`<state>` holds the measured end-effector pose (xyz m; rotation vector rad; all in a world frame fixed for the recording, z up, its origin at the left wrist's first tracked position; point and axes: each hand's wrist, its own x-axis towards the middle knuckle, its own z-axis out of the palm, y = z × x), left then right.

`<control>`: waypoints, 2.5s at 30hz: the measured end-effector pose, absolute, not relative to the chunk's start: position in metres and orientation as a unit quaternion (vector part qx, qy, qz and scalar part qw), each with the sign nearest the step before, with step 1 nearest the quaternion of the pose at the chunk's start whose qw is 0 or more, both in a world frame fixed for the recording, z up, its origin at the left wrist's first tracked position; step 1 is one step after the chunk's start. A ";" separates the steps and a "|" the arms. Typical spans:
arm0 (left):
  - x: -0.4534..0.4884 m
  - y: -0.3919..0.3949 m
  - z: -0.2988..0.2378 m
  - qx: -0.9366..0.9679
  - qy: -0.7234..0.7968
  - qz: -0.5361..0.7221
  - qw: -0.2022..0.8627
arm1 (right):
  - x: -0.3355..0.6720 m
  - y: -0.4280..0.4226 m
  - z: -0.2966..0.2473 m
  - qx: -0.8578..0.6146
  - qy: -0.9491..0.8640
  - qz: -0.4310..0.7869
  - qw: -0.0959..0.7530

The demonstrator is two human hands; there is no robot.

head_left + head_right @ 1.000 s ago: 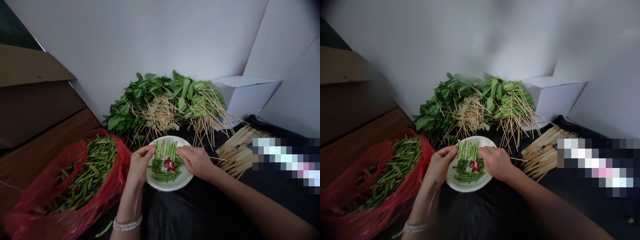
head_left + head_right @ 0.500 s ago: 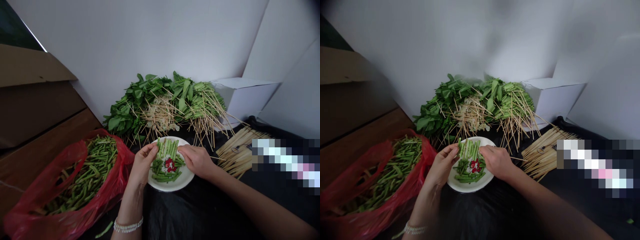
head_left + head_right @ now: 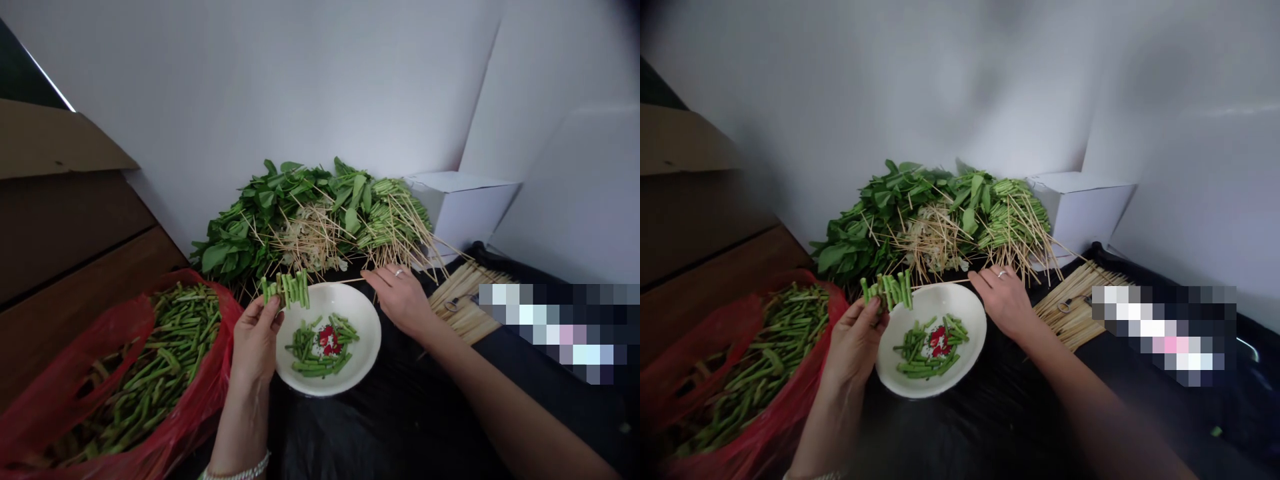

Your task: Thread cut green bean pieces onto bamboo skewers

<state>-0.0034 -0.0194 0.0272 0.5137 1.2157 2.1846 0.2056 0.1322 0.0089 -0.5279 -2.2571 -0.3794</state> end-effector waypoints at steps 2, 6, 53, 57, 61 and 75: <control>-0.005 -0.019 0.027 0.181 0.441 0.833 0.279 | 0.211 0.140 0.010 -0.235 -0.877 -0.175 0.381; -0.005 -0.021 0.025 0.231 0.435 0.831 0.259 | 0.216 0.145 0.009 -0.254 -0.861 -0.166 0.407; 0.012 -0.013 0.003 0.507 0.688 0.487 0.181 | 0.302 0.285 0.061 -0.602 -0.754 0.004 0.261; 0.012 -0.013 0.005 0.511 0.689 0.485 0.170 | 0.322 0.239 0.052 -0.545 -0.789 -0.087 0.271; 0.012 -0.013 0.007 0.520 0.695 0.470 0.161 | 0.334 0.195 0.020 -0.420 -0.880 -0.089 0.204; 0.008 -0.013 0.003 0.525 0.708 0.446 0.159 | 0.318 0.181 -0.029 -0.198 -0.959 -0.198 0.042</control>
